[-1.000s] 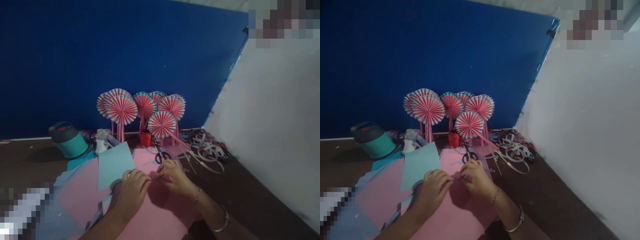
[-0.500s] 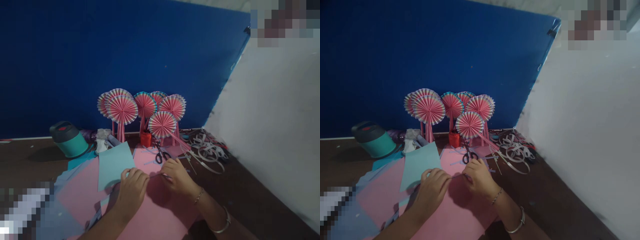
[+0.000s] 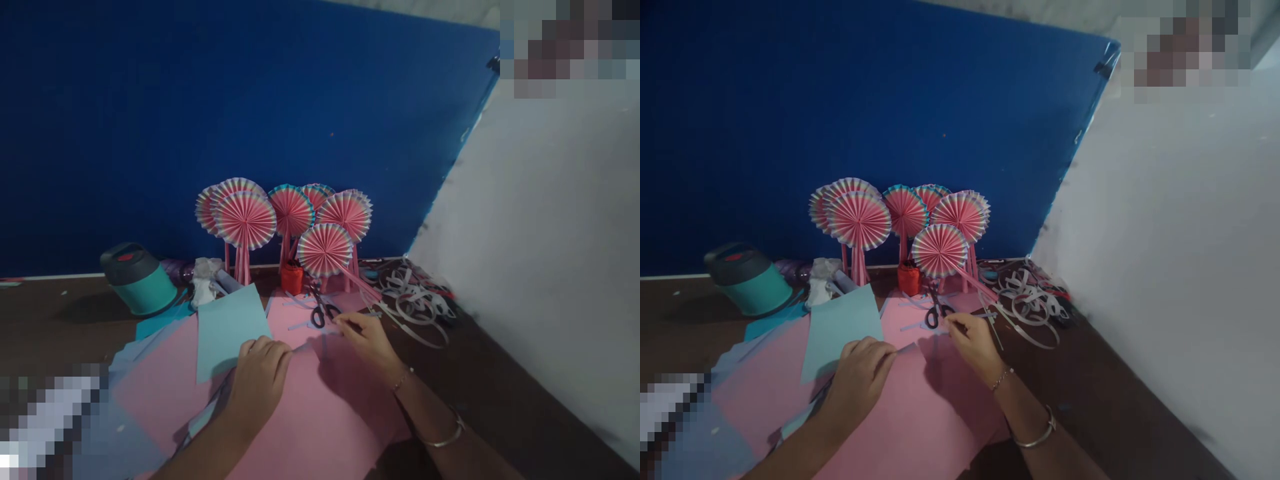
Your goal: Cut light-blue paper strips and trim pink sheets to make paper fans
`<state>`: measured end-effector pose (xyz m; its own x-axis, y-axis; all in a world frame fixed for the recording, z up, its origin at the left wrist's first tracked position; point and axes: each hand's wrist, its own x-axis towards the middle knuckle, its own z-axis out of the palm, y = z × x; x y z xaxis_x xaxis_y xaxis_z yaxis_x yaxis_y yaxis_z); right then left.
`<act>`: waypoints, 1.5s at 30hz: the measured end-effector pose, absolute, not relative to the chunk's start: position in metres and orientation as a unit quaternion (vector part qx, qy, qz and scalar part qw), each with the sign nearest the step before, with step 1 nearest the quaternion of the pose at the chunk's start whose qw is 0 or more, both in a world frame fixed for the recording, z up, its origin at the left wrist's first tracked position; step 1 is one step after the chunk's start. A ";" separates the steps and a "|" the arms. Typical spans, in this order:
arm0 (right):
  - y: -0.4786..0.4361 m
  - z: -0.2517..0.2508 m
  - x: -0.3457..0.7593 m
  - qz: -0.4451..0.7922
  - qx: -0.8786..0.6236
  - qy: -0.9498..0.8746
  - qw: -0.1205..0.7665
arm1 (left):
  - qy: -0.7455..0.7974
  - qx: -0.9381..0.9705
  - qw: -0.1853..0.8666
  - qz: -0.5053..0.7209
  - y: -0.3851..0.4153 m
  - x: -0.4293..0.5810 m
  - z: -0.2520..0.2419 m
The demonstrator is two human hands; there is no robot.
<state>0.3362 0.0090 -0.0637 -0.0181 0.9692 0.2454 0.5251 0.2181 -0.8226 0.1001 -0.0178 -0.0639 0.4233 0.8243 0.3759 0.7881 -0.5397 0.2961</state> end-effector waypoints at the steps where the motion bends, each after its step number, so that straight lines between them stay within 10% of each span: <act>1: 0.011 -0.065 0.340 0.242 -0.579 -0.668 0.400 | 0.479 0.841 0.046 0.246 -0.017 0.100 -0.063; 6: 0.004 -0.066 0.335 0.029 -0.578 -0.754 0.312 | 0.468 0.845 0.053 0.253 -0.017 0.102 -0.063; 20: -0.006 -0.062 0.312 0.173 -0.426 -0.850 0.259 | 0.392 0.883 0.051 0.253 -0.019 0.104 -0.067; 38: 0.010 -0.078 0.341 0.287 -0.540 -0.705 0.359 | 0.490 0.836 0.101 0.224 0.004 0.081 -0.073; 45: 0.015 -0.072 0.336 0.397 -0.576 -0.521 0.488 | 0.584 0.666 0.196 0.420 0.005 0.075 -0.066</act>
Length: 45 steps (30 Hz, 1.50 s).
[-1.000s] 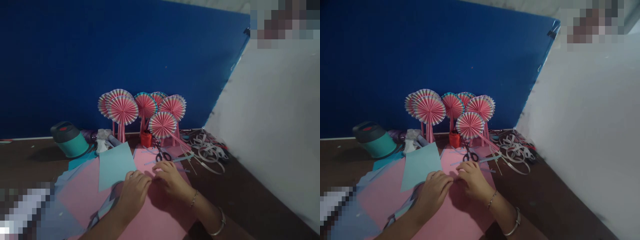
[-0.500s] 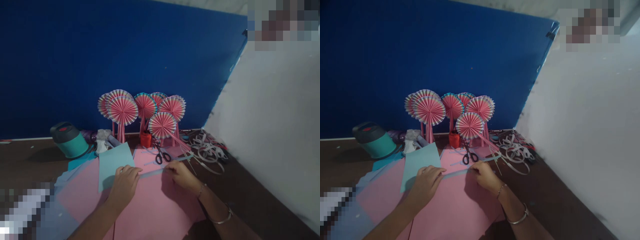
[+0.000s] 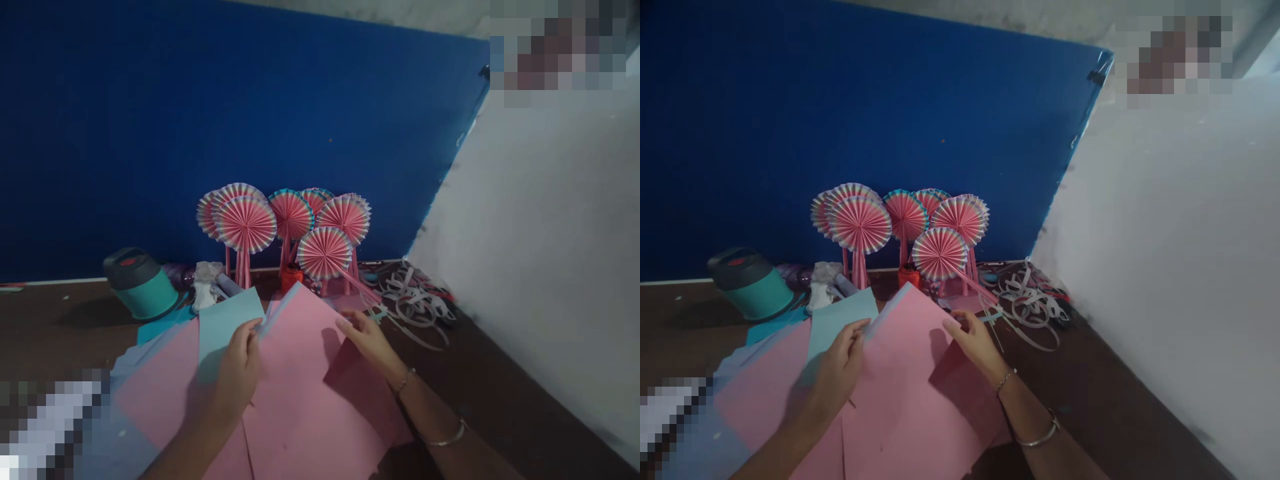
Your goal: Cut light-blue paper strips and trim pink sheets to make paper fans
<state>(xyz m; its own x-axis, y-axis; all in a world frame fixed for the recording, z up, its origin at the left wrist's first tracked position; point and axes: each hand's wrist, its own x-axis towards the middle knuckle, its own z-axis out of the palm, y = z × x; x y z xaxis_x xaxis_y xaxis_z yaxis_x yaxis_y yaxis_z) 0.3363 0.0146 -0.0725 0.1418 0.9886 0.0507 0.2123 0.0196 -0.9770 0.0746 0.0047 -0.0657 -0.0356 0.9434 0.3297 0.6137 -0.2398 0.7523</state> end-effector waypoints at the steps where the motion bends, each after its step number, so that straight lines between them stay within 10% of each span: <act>1: 0.014 -0.071 0.334 0.433 -0.560 -0.501 0.498 | 0.586 0.650 0.210 0.436 0.004 0.075 -0.066; 12: 0.013 -0.059 0.345 0.489 -0.531 -0.449 0.526 | 0.527 0.567 0.414 0.479 -0.001 0.087 -0.061; 21: -0.030 -0.038 0.301 0.235 -0.471 -0.829 0.187 | 0.399 0.566 0.651 0.312 -0.003 0.090 -0.070; 31: -0.017 -0.052 0.307 0.211 -0.446 -0.837 0.236 | 0.441 0.648 0.532 0.321 -0.001 0.088 -0.072; 45: 0.014 -0.059 0.350 0.005 -0.665 -0.699 0.262 | 0.635 0.763 0.062 0.099 0.008 0.068 -0.069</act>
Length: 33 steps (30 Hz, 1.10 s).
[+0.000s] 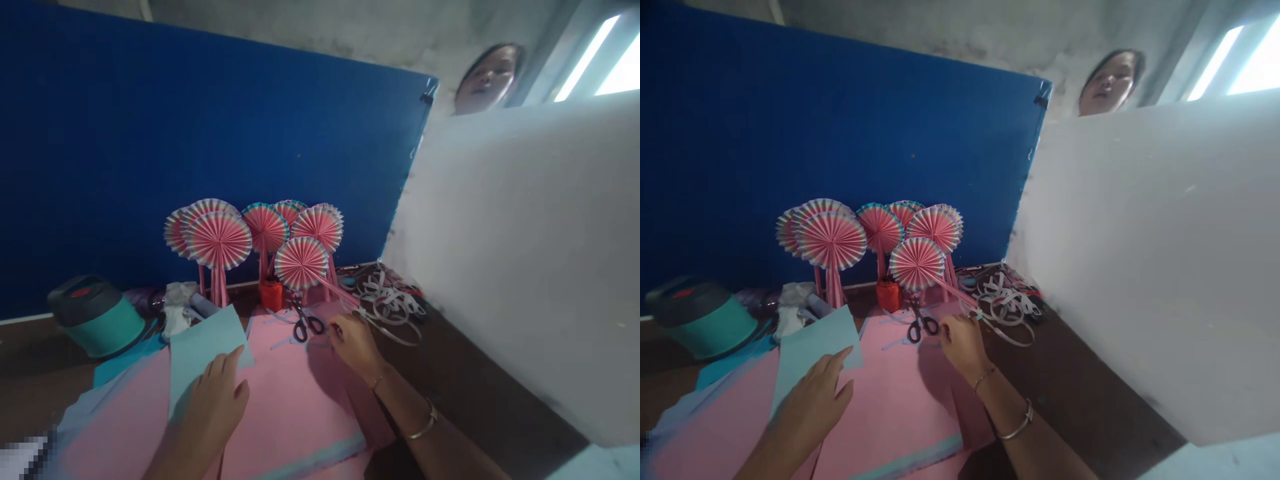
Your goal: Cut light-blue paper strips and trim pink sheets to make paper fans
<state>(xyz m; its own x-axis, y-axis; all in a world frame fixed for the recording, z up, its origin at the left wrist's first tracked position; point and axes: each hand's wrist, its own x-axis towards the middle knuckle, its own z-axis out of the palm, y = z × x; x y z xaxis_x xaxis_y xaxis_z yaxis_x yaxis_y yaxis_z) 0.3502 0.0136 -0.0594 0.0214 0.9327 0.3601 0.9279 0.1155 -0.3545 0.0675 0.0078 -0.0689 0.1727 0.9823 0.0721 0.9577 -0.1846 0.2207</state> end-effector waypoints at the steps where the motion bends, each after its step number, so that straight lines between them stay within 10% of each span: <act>1: 0.014 -0.056 0.354 -0.017 -0.693 -0.679 0.242 | 0.629 0.768 0.036 0.116 0.008 0.067 -0.072; 11: 0.015 -0.050 0.413 -0.137 -0.874 -0.460 0.078 | 0.562 0.791 0.013 0.243 0.009 0.069 -0.073; 23: 0.033 -0.055 0.414 0.091 -0.637 -0.348 0.682 | 0.349 0.913 0.136 0.164 -0.019 0.089 -0.058; 33: 0.016 -0.043 0.372 0.062 -0.591 -0.562 0.576 | 0.349 0.902 0.172 0.187 -0.019 0.087 -0.061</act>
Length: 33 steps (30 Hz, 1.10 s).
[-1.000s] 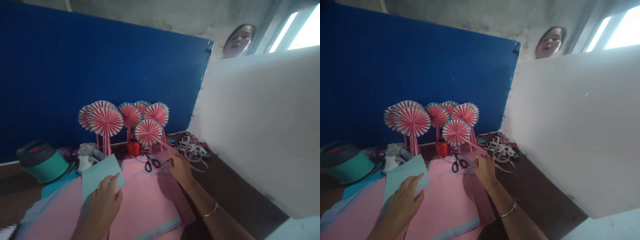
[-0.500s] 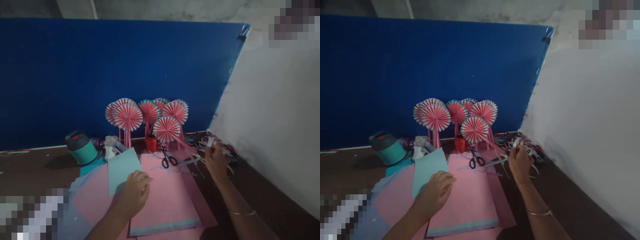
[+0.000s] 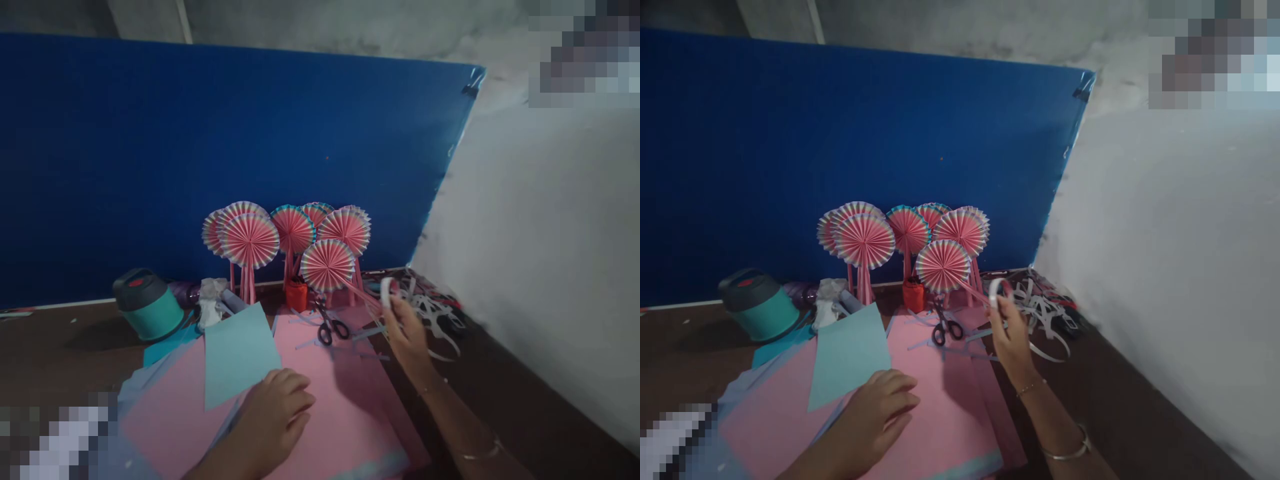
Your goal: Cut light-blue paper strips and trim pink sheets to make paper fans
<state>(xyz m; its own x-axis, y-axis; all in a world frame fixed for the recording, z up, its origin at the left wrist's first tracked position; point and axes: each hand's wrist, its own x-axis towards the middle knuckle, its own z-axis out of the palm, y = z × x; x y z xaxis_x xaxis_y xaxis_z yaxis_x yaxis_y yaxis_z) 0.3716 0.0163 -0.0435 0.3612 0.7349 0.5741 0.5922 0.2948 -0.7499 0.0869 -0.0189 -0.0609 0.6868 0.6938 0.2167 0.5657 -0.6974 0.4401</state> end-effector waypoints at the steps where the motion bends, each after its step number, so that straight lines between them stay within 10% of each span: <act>1: 0.013 -0.044 0.363 0.075 -0.576 -0.604 0.545 | 0.355 0.897 0.172 0.199 -0.018 0.087 -0.062; 8: -0.006 -0.057 0.309 0.075 -0.477 -0.794 0.370 | 0.419 0.838 0.145 0.317 -0.013 0.088 -0.074; 33: -0.012 -0.052 0.298 -0.042 -0.412 -0.861 0.297 | 0.508 0.699 0.236 0.445 -0.008 0.089 -0.061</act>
<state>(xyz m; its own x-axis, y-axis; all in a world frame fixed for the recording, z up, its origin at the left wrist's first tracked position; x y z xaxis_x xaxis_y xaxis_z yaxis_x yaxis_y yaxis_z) 0.2985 -0.0119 -0.0516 -0.4848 0.6842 0.5448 0.7337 0.6572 -0.1724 0.0892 -0.0079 -0.0609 0.0880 0.9198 0.3823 0.4992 -0.3729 0.7822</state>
